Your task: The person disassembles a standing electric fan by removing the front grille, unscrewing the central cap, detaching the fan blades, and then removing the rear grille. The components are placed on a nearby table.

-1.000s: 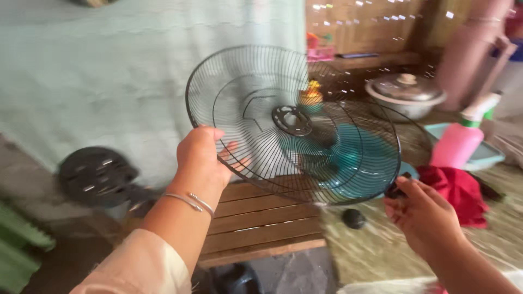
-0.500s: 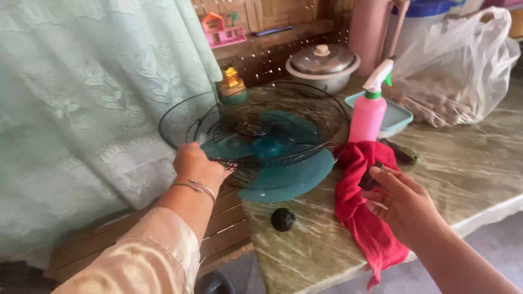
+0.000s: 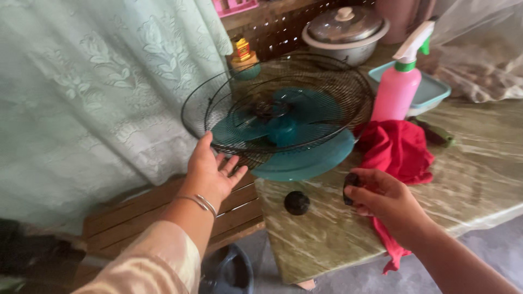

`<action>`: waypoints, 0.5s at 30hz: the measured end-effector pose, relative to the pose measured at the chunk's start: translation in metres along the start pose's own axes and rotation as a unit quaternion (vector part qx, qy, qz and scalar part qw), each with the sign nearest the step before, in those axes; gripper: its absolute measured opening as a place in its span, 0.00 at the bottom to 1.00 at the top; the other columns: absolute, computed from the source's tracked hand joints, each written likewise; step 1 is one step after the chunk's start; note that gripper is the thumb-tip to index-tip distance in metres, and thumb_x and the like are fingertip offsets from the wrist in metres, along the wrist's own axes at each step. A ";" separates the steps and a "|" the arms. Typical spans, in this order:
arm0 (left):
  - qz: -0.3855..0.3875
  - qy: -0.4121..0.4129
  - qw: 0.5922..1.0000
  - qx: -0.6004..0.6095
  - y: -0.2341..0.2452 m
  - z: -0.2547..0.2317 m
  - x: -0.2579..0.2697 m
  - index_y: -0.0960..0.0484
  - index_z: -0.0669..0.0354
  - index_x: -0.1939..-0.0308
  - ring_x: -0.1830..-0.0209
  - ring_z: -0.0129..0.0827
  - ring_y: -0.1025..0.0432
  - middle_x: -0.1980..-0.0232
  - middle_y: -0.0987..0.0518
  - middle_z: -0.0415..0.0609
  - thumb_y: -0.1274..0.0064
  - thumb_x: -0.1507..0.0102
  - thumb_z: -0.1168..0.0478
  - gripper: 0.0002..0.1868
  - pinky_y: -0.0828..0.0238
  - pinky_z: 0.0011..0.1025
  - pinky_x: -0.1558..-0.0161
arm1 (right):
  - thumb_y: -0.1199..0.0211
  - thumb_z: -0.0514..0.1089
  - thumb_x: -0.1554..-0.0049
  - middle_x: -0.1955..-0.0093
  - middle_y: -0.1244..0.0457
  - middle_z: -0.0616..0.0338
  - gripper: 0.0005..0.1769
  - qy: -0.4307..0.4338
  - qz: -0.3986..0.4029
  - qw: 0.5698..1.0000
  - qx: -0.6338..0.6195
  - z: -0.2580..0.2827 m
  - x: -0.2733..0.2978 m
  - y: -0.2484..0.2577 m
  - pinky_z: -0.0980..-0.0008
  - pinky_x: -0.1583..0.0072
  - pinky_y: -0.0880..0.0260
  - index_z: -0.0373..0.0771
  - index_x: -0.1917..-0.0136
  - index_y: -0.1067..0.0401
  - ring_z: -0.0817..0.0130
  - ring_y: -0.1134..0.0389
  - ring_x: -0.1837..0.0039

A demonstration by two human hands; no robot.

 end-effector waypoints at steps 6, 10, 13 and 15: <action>0.005 0.033 0.999 0.035 0.023 0.016 0.022 0.38 0.52 0.28 0.40 0.46 0.27 0.32 0.30 0.50 0.57 0.33 0.40 0.34 0.33 0.54 0.40 | 0.26 0.41 0.54 0.54 0.28 0.57 0.34 0.086 -0.015 0.965 0.249 0.004 -0.001 -0.021 0.69 0.49 0.27 0.44 0.34 0.29 0.70 0.28 0.54; 0.005 0.030 0.999 0.028 0.039 0.024 0.026 0.32 0.52 0.31 0.43 0.39 0.26 0.37 0.28 0.47 0.59 0.33 0.41 0.31 0.32 0.49 0.42 | 0.23 0.44 0.55 0.51 0.29 0.59 0.34 0.121 -0.036 0.935 0.333 0.005 0.002 -0.028 0.67 0.45 0.26 0.48 0.35 0.28 0.68 0.27 0.51; -0.012 0.032 0.999 0.031 0.050 0.025 0.031 0.30 0.52 0.33 0.44 0.36 0.27 0.40 0.26 0.43 0.57 0.33 0.42 0.29 0.31 0.46 0.42 | 0.25 0.41 0.56 0.47 0.31 0.58 0.33 0.169 -0.042 0.921 0.348 0.007 0.004 -0.033 0.67 0.45 0.26 0.47 0.36 0.27 0.68 0.27 0.48; -0.014 0.033 0.999 0.031 0.057 0.024 0.036 0.29 0.52 0.34 0.44 0.35 0.27 0.42 0.25 0.43 0.56 0.33 0.44 0.27 0.31 0.45 0.42 | 0.28 0.39 0.55 0.46 0.31 0.56 0.30 0.187 -0.049 0.920 0.340 0.008 0.003 -0.036 0.68 0.45 0.26 0.44 0.38 0.26 0.68 0.27 0.47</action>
Point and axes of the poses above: each hand's wrist, its own x-axis away from the middle knuckle, its own y-axis out of the back of the hand, z = x × y, the point moved 7 cm from there along -x, towards the middle knuckle
